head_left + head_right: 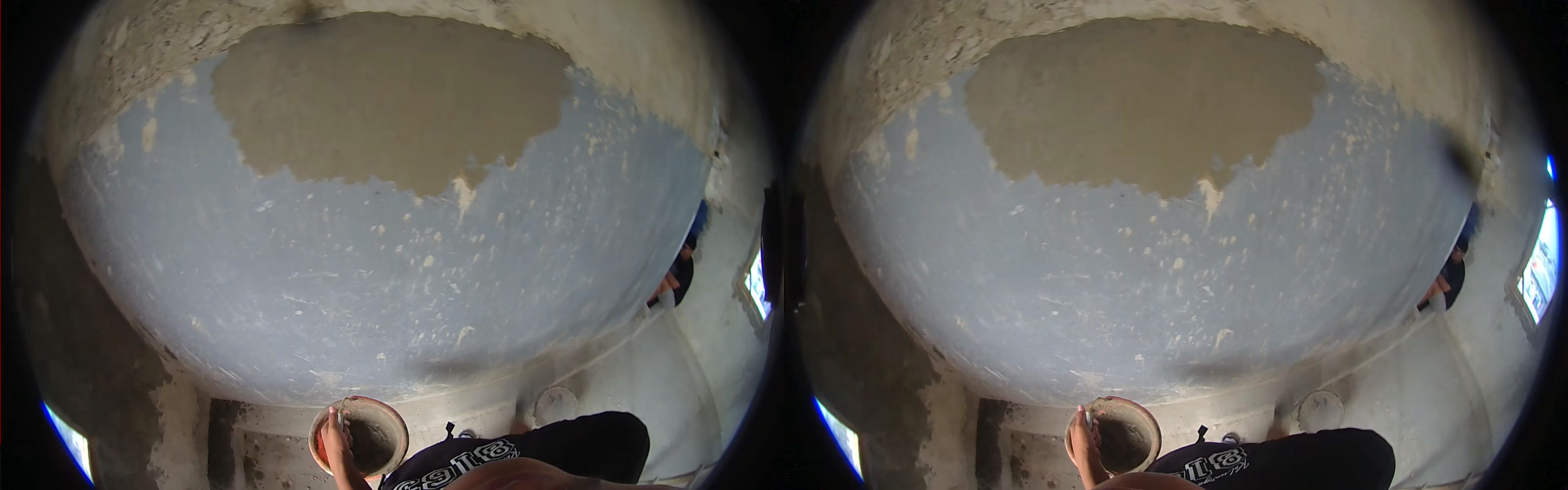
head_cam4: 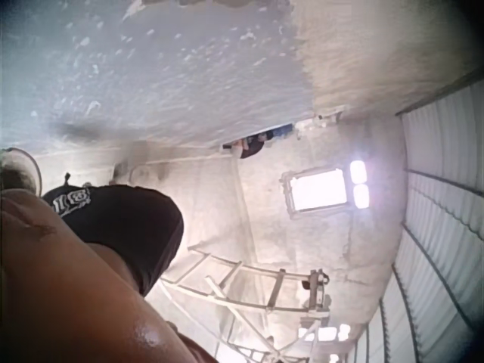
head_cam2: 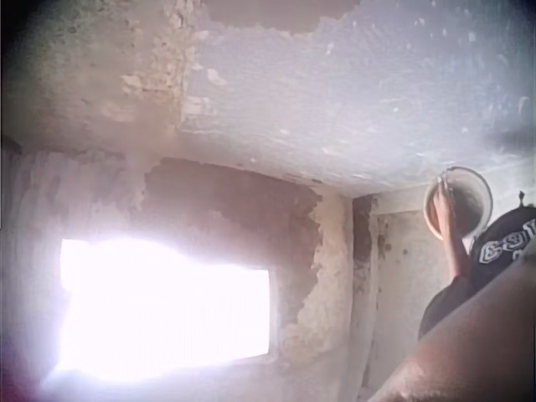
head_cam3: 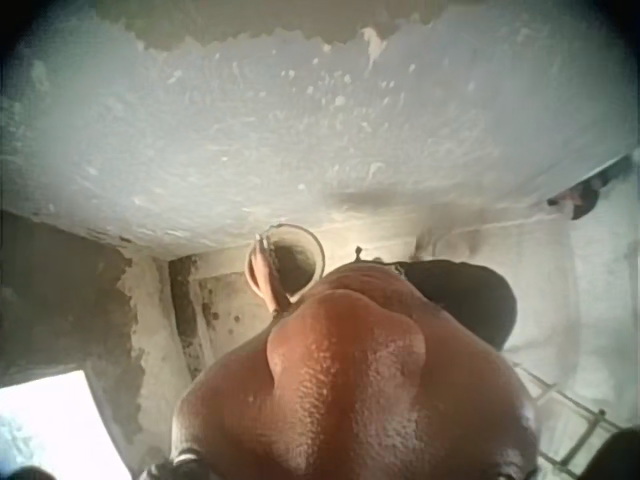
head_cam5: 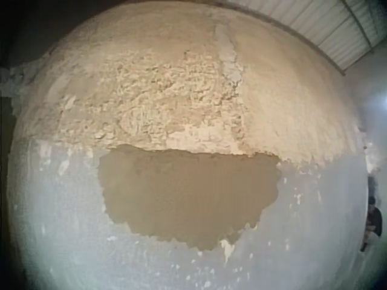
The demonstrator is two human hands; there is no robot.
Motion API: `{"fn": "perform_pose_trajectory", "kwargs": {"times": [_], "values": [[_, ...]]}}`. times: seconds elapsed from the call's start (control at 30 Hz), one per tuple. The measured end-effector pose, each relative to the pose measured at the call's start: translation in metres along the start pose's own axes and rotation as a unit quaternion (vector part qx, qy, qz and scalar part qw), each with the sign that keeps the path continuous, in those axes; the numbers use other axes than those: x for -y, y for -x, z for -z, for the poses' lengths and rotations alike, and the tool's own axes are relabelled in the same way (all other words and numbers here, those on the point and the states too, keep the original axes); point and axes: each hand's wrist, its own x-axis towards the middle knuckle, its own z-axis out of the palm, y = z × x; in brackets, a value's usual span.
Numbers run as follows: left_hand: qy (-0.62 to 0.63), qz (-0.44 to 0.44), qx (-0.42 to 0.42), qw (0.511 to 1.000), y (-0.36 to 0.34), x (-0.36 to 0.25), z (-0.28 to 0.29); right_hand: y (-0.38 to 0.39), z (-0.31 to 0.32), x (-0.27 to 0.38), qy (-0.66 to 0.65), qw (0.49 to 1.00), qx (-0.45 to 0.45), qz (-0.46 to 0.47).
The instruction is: The person scoops mortar from a bucket with a trowel and applies it to a wall, spreading and smoothing it across the surface.
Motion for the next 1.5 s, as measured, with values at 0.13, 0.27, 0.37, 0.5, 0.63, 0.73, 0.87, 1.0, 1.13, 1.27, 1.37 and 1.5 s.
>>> {"fn": "perform_pose_trajectory", "kwargs": {"times": [0.13, 0.27, 0.37, 0.5, 0.63, 0.73, 0.87, 1.0, 1.13, 1.27, 1.37, 1.5], "values": [[-0.027, -0.009, -0.002, 1.000, 0.012, -0.001, 0.032, 0.038, 0.003, 0.015, -0.151, 0.983, 0.028, -0.100], [-0.077, 0.004, 0.026, 0.997, 0.000, 0.004, 0.034, 0.001, 0.084, 0.110, -0.301, 0.913, 0.085, -0.263], [-0.105, 0.026, 0.037, 0.993, -0.002, -0.001, 0.023, 0.017, 0.107, 0.073, -0.379, 0.830, 0.134, -0.386], [-0.083, 0.029, 0.024, 0.996, -0.012, -0.006, 0.039, 0.049, 0.107, -0.004, -0.467, 0.712, 0.181, -0.491], [-0.070, -0.009, 0.015, 0.997, -0.014, -0.017, 0.041, -0.163, 0.203, -0.034, -0.710, 0.543, -0.125, -0.431], [-0.050, -0.022, 0.021, 0.998, -0.021, -0.023, 0.041, -0.334, 0.412, -0.149, -0.637, 0.703, -0.203, -0.243], [-0.049, -0.025, -0.002, 0.998, -0.005, -0.038, 0.036, -0.471, 0.556, -0.221, -0.630, 0.700, -0.313, -0.122], [-0.032, -0.012, -0.009, 0.999, 0.001, -0.044, 0.040, -0.560, 0.631, -0.249, -0.569, 0.721, -0.383, -0.100], [-0.055, -0.021, -0.010, 0.998, 0.004, -0.045, 0.044, -0.609, 0.653, -0.257, -0.558, 0.745, -0.356, -0.083], [-0.052, -0.014, -0.026, 0.998, 0.003, -0.047, 0.047, -0.623, 0.648, -0.250, -0.544, 0.760, -0.342, -0.097], [-0.045, -0.033, -0.047, 0.997, -0.008, -0.040, 0.053, -0.618, 0.640, -0.250, -0.551, 0.755, -0.335, -0.122], [-0.021, -0.013, -0.039, 0.999, -0.017, -0.040, 0.061, -0.609, 0.625, -0.270, -0.570, 0.727, -0.345, -0.166]]}}
